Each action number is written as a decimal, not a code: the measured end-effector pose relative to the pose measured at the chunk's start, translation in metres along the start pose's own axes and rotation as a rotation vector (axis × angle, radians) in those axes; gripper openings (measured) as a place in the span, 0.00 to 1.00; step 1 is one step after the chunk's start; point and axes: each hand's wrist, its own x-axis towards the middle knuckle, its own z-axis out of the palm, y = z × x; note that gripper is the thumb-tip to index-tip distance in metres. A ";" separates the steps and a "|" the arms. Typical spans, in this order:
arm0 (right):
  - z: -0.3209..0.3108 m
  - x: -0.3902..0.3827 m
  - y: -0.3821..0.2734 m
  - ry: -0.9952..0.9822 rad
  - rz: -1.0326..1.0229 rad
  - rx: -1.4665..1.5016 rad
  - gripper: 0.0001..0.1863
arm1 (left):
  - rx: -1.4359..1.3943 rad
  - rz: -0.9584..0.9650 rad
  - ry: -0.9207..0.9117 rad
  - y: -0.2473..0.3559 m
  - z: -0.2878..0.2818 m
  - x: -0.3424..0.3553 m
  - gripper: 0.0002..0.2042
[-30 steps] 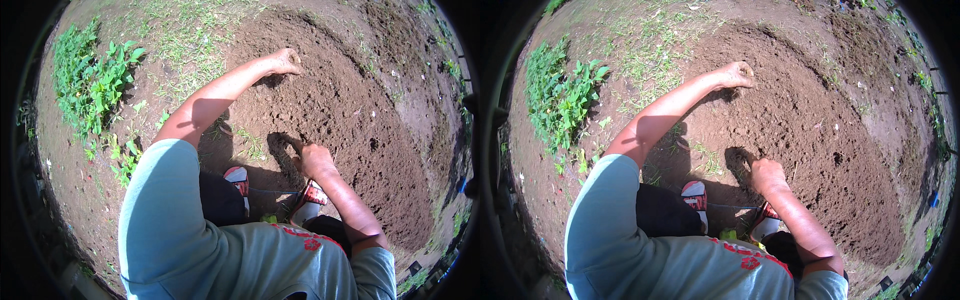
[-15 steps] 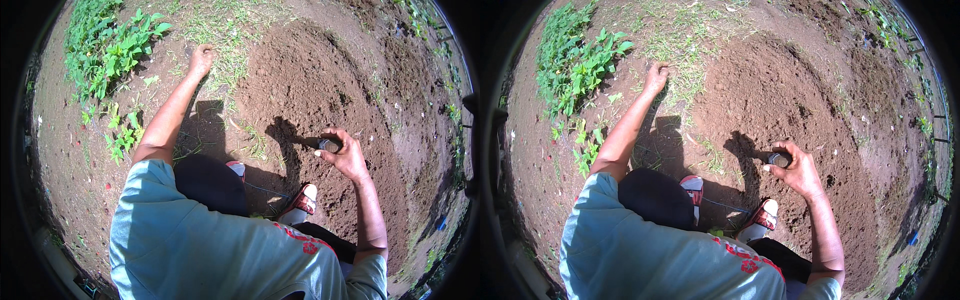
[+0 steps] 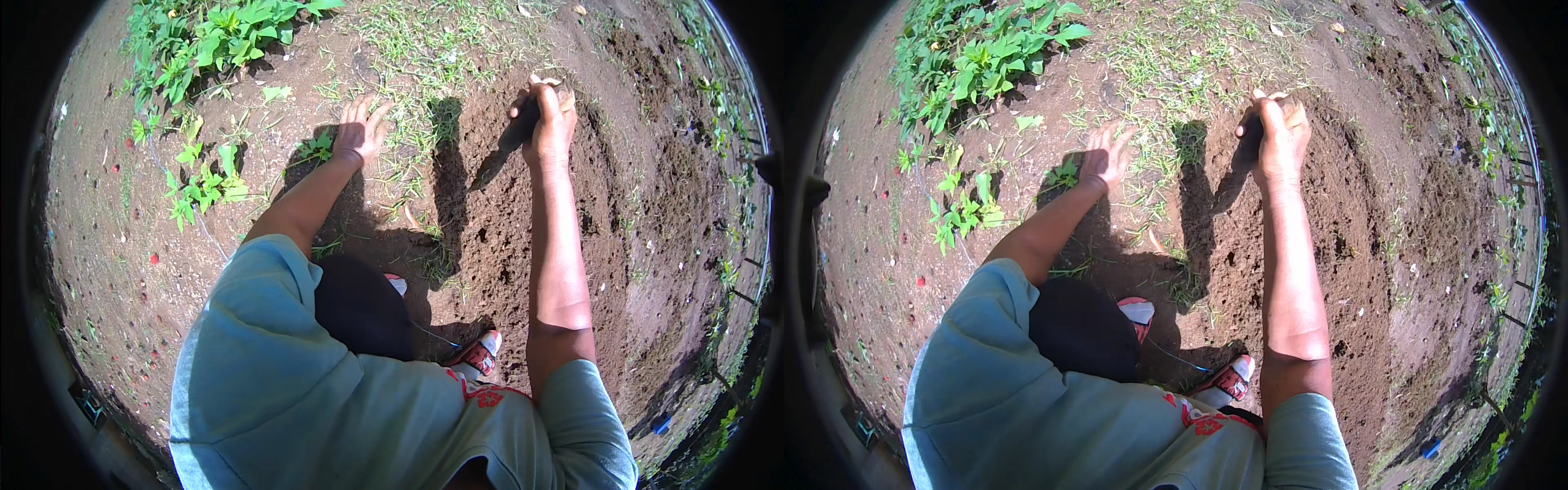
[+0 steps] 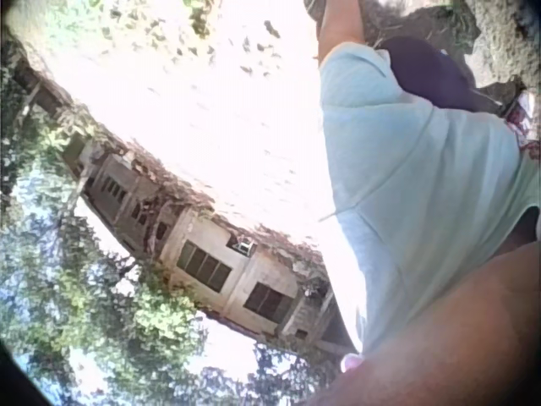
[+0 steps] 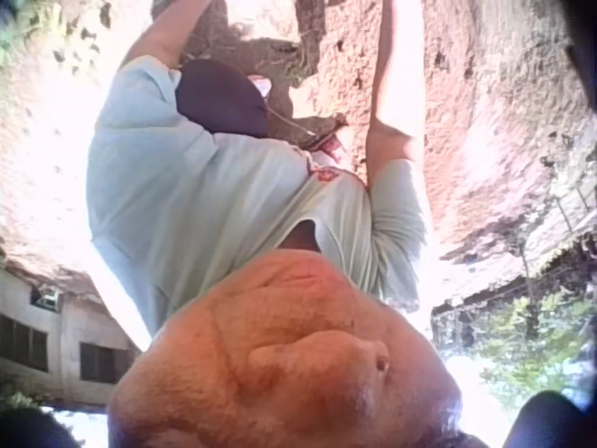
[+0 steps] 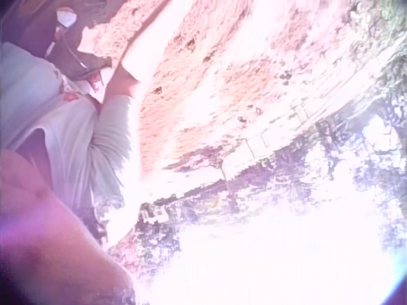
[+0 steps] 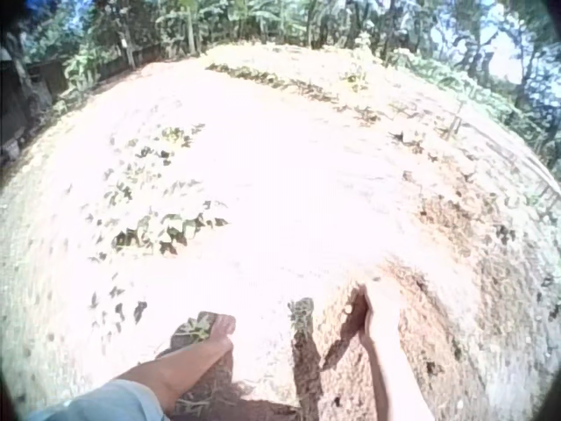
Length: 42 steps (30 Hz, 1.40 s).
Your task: The person sits on a small stool and repeatedly pulls weeds and grass from a patch of soil by hand. They gather the removed vegetation and place it aside while continuing to clear the area.
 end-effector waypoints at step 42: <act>0.111 0.144 0.131 -0.052 0.047 -0.543 0.12 | -0.089 0.107 0.088 -0.006 -0.022 0.006 0.29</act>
